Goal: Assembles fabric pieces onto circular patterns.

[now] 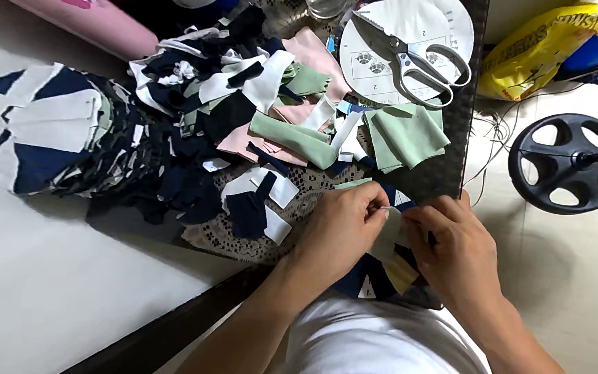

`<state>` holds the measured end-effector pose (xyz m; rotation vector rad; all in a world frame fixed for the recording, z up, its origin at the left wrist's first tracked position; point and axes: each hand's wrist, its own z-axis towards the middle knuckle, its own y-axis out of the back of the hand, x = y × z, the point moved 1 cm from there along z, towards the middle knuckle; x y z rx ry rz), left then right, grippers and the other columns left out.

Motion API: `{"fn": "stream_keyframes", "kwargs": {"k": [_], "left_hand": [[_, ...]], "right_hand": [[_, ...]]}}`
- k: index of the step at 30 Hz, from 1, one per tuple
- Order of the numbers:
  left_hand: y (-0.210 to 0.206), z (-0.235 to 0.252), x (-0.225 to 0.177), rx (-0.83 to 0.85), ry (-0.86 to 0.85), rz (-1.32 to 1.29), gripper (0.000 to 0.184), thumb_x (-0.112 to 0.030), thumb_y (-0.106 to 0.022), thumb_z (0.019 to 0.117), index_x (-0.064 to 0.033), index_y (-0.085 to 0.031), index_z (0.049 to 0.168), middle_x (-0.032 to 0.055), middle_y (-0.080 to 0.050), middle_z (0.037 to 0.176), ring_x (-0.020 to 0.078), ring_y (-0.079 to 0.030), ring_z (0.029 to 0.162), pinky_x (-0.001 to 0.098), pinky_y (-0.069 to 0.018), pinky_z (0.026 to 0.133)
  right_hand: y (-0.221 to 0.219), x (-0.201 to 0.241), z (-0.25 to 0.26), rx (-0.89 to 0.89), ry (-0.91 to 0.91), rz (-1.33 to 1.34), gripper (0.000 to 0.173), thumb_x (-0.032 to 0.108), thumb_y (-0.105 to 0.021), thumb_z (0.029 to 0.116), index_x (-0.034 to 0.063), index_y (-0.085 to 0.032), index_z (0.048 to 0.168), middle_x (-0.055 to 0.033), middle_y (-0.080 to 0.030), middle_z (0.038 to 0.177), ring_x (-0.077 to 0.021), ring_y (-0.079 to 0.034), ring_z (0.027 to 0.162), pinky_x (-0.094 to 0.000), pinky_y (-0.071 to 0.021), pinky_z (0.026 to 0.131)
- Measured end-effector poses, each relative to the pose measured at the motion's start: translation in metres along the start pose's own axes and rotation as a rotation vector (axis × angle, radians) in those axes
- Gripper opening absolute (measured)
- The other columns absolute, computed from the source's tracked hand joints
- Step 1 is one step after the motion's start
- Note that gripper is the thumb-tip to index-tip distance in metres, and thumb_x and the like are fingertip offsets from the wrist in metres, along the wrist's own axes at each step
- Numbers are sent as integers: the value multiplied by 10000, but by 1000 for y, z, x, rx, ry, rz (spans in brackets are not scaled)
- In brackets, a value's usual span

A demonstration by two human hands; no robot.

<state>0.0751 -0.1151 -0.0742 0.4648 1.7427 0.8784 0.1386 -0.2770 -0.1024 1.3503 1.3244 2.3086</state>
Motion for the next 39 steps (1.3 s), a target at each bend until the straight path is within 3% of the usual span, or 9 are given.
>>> {"fn": "stream_keyframes", "kwargs": {"k": [4,8,12,20,28,31,34,37,39], "left_hand": [[-8,9,-3,-90,-139,118,56,-131,-684,930,-105,-733,919,14,-667,842,112,-659,759,295,-560,674],[-13,15,-5,-143,-177,197,79,-116,-673,935,-96,-750,939,60,-694,947,197,-677,867,372,-561,738],[-16,20,-4,-141,-156,219,49,-117,-698,912,-97,-719,873,56,-668,921,194,-661,844,361,-549,708],[-17,23,-4,-135,-141,225,66,-119,-693,906,-92,-723,853,62,-670,929,204,-661,868,371,-545,722],[-18,25,-4,-141,-132,225,64,-115,-693,897,-87,-722,847,67,-661,910,206,-653,837,371,-539,707],[-18,25,-4,-137,-124,230,66,-116,-692,897,-92,-722,843,62,-662,905,198,-652,833,364,-538,705],[-18,25,-4,-138,-127,235,72,-115,-692,894,-91,-717,830,60,-653,893,199,-641,817,366,-531,699],[-18,25,-4,-143,-123,215,35,-103,-720,877,-79,-723,903,70,-667,913,209,-654,817,381,-544,710],[-17,24,-3,-150,-126,204,134,-93,-727,882,-67,-713,1012,79,-686,952,213,-673,830,385,-566,726]], "right_hand": [[-2,-4,6,-18,-20,-92,190,186,-604,942,119,-763,863,-61,-668,834,-248,-638,791,-406,-485,647],[-3,-6,10,-25,-33,-142,181,176,-611,939,99,-745,843,-81,-658,829,-271,-635,790,-418,-477,639],[-5,-8,12,-18,-55,-161,161,179,-628,920,95,-727,825,-86,-649,826,-282,-638,800,-425,-480,636],[-5,-9,16,-7,-51,-157,142,163,-634,893,87,-698,791,-85,-617,800,-274,-618,777,-407,-467,622],[8,-29,4,-105,-73,-38,149,126,-600,948,60,-731,975,-88,-646,874,-201,-619,788,-340,-501,670],[8,-32,-3,-129,-64,-19,161,133,-596,952,68,-743,963,-89,-654,895,-195,-625,835,-324,-504,700],[4,-27,-4,-137,-8,-15,165,132,-603,955,103,-765,954,-115,-680,957,-263,-629,921,-401,-492,772],[-3,-20,-2,-126,58,-32,184,166,-608,957,166,-788,998,-136,-692,1159,-344,-588,1160,-497,-446,933],[-7,-19,-1,-97,74,-57,201,196,-605,956,204,-793,1027,-150,-667,1278,-389,-534,1277,-550,-404,999]]}}
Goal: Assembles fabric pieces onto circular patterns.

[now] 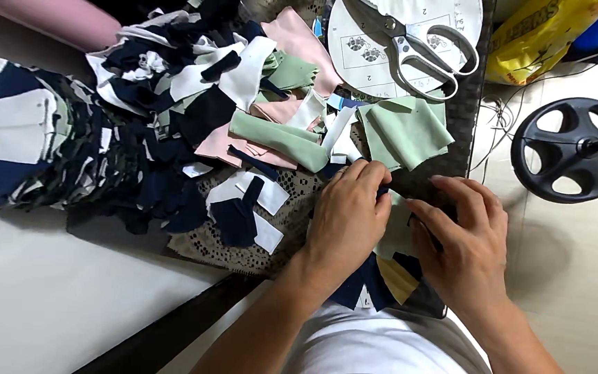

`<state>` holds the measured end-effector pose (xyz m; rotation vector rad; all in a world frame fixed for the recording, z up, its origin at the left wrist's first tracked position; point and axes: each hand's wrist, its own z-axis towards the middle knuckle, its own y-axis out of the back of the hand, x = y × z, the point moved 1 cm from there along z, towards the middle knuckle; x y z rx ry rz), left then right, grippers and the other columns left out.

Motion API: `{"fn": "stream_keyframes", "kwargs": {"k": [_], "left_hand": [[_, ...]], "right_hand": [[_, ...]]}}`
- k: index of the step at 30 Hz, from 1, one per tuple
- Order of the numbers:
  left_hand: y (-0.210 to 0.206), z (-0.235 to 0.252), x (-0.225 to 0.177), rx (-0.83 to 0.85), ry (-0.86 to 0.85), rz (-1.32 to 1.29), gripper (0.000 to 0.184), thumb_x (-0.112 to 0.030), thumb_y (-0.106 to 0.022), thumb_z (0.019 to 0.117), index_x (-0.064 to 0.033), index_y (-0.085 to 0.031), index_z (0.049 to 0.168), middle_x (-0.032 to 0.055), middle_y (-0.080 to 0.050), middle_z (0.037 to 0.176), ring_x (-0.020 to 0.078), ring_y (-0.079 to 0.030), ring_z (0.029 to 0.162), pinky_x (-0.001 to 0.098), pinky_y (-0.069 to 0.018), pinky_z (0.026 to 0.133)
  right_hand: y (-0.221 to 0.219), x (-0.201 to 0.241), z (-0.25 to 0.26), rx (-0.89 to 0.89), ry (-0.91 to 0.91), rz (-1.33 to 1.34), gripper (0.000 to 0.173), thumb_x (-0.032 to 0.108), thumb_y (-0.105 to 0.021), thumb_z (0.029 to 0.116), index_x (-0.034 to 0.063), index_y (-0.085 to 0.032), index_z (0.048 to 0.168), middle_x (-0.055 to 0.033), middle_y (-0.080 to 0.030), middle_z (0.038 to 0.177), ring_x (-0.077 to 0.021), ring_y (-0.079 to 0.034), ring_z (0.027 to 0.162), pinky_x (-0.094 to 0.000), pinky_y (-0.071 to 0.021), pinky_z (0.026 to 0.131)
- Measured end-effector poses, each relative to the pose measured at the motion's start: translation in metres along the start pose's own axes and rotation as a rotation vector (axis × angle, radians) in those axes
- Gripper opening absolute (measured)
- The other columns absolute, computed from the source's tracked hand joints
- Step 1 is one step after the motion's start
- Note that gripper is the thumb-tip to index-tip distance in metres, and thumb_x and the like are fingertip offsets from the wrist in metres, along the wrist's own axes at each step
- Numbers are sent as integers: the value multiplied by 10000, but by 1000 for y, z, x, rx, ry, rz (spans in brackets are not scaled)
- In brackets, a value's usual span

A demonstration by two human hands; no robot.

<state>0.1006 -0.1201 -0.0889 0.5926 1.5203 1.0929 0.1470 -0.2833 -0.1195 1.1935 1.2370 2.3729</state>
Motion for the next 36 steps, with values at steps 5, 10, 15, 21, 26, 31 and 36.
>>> {"fn": "stream_keyframes", "kwargs": {"k": [5,10,15,21,26,31,36], "left_hand": [[7,-24,9,-50,-120,24,208,-128,-569,953,-77,-747,1048,107,-692,1100,248,-675,1012,387,-571,815],[6,-52,14,50,-93,103,250,-286,-630,889,-154,-773,1046,115,-687,1138,325,-646,1042,448,-534,828],[4,-60,14,16,-78,110,237,-260,-612,910,-174,-776,1058,113,-691,1138,313,-655,1015,420,-533,808],[-14,-75,-13,-70,-88,138,598,-498,-529,992,-74,-608,1407,208,-539,1489,453,-476,1395,699,-323,1108],[-29,-68,1,97,-330,167,858,-684,-570,892,-124,-474,1535,154,-421,1604,358,-346,1509,626,-236,1196],[-12,-38,34,356,-805,-32,843,-530,-730,849,-46,-504,1501,190,-486,1543,382,-329,1510,605,-151,1235],[0,-49,29,224,-787,-29,656,-461,-744,867,-58,-637,1374,159,-611,1424,369,-425,1458,586,-223,1221]], "right_hand": [[0,-2,2,27,-2,-18,216,183,-582,957,206,-792,1003,-162,-648,1328,-422,-502,1319,-576,-383,1023],[-4,1,8,55,103,0,258,210,-582,966,251,-768,1140,-167,-579,1436,-425,-443,1385,-591,-358,1051],[-10,-3,12,137,113,-42,272,246,-590,960,268,-766,1166,-163,-554,1473,-449,-423,1409,-633,-351,1058],[5,-9,11,10,89,83,278,270,-577,984,196,-750,1188,-179,-609,1399,-430,-471,1352,-606,-354,1027],[15,-8,11,-26,159,102,249,288,-571,1021,153,-731,1156,-228,-632,1325,-391,-472,1372,-516,-324,1140],[15,0,9,-42,250,145,230,266,-550,1045,131,-710,1141,-182,-642,1296,-296,-466,1385,-410,-289,1184],[6,18,14,15,344,162,326,280,-456,1078,99,-666,1249,-183,-626,1365,-297,-456,1416,-430,-329,1164]]}}
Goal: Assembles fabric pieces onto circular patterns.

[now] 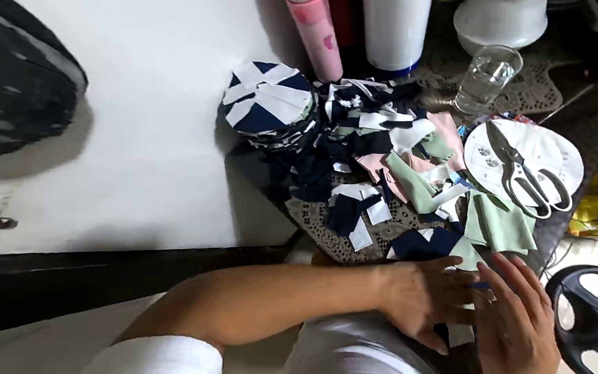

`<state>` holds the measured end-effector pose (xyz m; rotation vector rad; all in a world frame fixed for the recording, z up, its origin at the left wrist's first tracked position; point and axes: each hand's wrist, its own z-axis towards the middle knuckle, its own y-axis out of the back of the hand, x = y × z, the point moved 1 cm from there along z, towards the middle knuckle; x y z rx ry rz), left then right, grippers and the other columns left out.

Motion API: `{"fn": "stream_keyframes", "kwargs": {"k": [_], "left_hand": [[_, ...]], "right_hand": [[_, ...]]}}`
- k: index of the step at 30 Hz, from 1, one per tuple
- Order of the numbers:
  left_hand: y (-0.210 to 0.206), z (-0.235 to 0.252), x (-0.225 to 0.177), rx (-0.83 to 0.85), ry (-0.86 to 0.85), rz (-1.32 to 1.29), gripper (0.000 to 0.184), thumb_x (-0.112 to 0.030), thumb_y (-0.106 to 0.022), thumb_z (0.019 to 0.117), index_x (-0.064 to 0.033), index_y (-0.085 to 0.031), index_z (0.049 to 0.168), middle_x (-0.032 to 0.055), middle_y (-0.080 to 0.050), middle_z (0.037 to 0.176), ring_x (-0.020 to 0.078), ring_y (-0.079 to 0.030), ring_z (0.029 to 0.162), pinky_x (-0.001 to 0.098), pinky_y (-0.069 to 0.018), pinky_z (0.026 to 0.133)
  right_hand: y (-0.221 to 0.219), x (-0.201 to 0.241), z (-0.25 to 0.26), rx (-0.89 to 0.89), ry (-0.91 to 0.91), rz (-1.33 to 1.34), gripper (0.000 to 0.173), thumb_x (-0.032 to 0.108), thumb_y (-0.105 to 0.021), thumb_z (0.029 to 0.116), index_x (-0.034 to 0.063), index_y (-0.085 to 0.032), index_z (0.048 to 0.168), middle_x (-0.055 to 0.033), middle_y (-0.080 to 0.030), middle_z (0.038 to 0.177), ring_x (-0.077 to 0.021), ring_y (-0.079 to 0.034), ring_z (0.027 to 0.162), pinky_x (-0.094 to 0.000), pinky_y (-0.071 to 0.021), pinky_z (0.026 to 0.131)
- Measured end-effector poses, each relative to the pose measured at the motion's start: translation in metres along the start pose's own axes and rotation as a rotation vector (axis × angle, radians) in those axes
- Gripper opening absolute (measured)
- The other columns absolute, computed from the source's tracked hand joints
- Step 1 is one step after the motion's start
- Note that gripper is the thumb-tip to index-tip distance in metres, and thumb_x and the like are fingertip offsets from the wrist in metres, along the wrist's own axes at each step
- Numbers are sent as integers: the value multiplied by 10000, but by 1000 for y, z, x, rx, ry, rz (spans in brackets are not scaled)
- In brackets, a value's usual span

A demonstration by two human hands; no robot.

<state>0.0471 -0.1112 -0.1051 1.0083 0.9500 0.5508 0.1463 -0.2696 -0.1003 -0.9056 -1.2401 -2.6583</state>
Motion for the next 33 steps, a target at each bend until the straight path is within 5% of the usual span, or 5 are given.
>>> {"fn": "stream_keyframes", "kwargs": {"k": [3,7,13,18,33], "left_hand": [[-1,-27,-33,-352,82,127,155,-186,-598,1009,-117,-721,1073,79,-724,1164,264,-601,1273,461,-377,1157],[-4,-85,-48,-583,342,255,243,-215,-494,1063,-140,-717,1004,25,-727,1051,171,-644,1121,316,-467,1043],[17,-114,-1,-644,979,280,235,-215,-638,944,-43,-745,1064,166,-716,1090,332,-697,1020,476,-571,860],[32,-115,25,-627,1142,344,161,-96,-645,917,-6,-739,1010,189,-718,1050,376,-702,975,518,-572,838],[64,-82,53,-157,736,374,119,-34,-629,956,60,-700,945,226,-687,930,407,-702,926,517,-578,804]], "right_hand": [[-3,1,2,59,42,-12,392,293,-364,1095,104,-629,1312,-180,-609,1409,-315,-444,1436,-472,-340,1152],[-14,2,4,278,182,-76,502,440,-316,1097,158,-634,1365,-174,-595,1442,-403,-461,1422,-588,-350,1139],[-56,0,-10,359,303,-276,678,620,-205,1052,229,-573,1466,-130,-536,1525,-398,-442,1439,-582,-320,1143],[-61,13,-14,311,171,-350,674,599,-243,1048,196,-583,1468,-163,-538,1515,-435,-455,1422,-620,-324,1126],[27,-19,-13,-68,-70,4,409,350,-464,1087,31,-681,1224,-203,-659,1285,-283,-533,1354,-411,-406,1147]]}}
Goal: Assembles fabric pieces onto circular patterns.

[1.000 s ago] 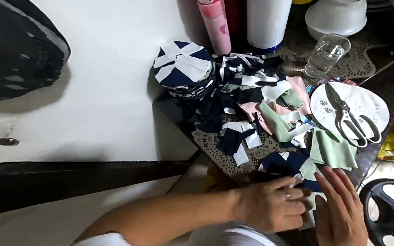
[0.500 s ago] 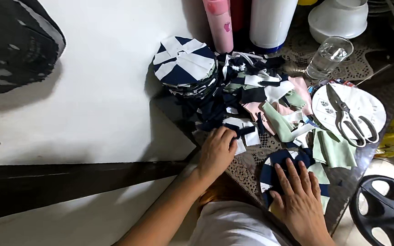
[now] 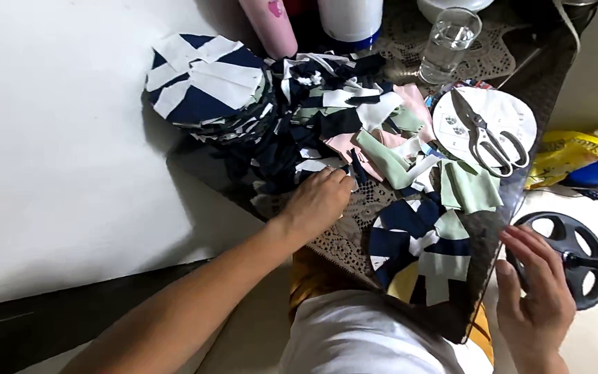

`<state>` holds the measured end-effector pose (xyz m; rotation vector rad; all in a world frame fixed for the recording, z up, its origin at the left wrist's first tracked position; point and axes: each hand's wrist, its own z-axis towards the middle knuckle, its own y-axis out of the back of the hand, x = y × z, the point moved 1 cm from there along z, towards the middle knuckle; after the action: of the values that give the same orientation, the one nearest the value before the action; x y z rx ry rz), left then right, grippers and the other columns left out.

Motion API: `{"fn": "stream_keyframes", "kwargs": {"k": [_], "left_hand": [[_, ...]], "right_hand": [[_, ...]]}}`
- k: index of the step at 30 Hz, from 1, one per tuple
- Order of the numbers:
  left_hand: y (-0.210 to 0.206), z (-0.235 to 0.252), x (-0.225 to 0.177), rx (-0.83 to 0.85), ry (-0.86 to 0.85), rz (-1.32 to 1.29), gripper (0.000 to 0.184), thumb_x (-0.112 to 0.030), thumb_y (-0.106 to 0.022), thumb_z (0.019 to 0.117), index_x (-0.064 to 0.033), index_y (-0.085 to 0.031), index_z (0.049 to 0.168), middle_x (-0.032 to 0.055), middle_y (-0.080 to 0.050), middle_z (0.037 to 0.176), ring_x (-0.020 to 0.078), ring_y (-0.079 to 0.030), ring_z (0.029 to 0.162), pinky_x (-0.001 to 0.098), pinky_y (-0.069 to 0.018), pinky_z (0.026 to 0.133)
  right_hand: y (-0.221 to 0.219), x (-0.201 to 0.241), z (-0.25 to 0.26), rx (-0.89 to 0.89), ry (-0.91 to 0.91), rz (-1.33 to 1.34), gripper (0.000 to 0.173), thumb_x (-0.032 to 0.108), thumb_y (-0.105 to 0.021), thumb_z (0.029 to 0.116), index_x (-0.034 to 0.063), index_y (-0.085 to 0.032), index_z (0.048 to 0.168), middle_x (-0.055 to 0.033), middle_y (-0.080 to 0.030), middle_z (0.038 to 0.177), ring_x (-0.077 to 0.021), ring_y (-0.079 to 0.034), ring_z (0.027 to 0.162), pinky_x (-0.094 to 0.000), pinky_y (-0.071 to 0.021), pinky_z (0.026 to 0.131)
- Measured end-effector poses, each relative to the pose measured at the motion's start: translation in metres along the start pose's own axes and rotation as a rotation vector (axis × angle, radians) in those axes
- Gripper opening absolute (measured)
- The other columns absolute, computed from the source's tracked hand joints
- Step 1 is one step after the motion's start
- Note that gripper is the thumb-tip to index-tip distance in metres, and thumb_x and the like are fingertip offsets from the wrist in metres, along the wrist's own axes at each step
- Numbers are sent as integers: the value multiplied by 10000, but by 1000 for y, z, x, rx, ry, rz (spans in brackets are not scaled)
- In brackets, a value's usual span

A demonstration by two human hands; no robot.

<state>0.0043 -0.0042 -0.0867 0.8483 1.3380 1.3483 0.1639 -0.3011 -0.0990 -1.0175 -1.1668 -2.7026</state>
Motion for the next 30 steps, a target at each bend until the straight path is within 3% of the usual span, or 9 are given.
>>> {"fn": "stream_keyframes", "kwargs": {"k": [2,5,10,14,20,22,24,27,30], "left_hand": [[6,3,4,44,49,-86,118,-37,-630,957,52,-705,940,216,-693,928,394,-701,916,535,-572,802],[26,9,11,53,223,-303,113,-63,-642,975,19,-719,970,172,-705,948,303,-699,873,515,-575,801],[46,7,24,-65,466,-812,37,-49,-634,974,-66,-665,964,10,-673,840,57,-618,709,233,-527,658],[52,2,27,-68,558,-1270,169,4,-476,1001,-78,-615,952,6,-680,874,83,-676,804,274,-595,797],[45,-2,18,137,589,-1602,266,-65,-384,999,-122,-634,930,12,-716,868,95,-712,795,276,-616,769],[44,-4,6,275,505,-1623,242,-63,-406,976,-134,-630,916,-7,-724,843,67,-711,769,244,-611,746],[43,-5,-9,410,403,-1627,229,-47,-460,953,-150,-644,866,-36,-726,821,32,-698,746,207,-600,711],[38,-5,-30,493,367,-1641,222,-40,-483,975,-149,-647,872,-58,-718,818,21,-695,741,195,-600,702],[26,-14,-45,438,420,-1759,127,-106,-530,1012,-123,-656,1004,-28,-742,890,57,-720,817,235,-609,778]], "right_hand": [[-8,5,-4,87,64,-56,340,309,-483,1067,82,-721,1153,-156,-711,1203,-317,-590,1276,-472,-447,1080],[-35,19,-2,285,238,-110,321,316,-461,1066,202,-705,1241,-85,-689,1315,-350,-557,1333,-566,-408,1101],[-75,22,9,491,398,-109,455,445,-436,1048,230,-638,1395,-104,-547,1518,-396,-451,1438,-629,-337,1145],[-86,27,2,488,318,-168,512,486,-402,1046,235,-588,1452,-119,-522,1539,-420,-447,1435,-637,-341,1136],[-92,65,-13,302,55,-199,562,491,-422,1040,142,-592,1447,-219,-527,1505,-501,-454,1400,-702,-307,1116],[-84,74,0,242,34,-83,543,468,-438,1047,113,-601,1424,-220,-548,1480,-479,-463,1394,-675,-320,1117],[-75,81,15,236,-42,141,529,452,-477,1049,64,-625,1377,-164,-626,1394,-348,-554,1331,-557,-435,1061],[-64,86,29,316,-351,707,260,198,-645,991,2,-670,1160,-29,-716,1051,-48,-683,960,-227,-578,840],[-59,81,28,319,-587,1003,52,37,-614,975,43,-663,958,43,-688,816,-11,-654,713,-184,-562,661]]}}
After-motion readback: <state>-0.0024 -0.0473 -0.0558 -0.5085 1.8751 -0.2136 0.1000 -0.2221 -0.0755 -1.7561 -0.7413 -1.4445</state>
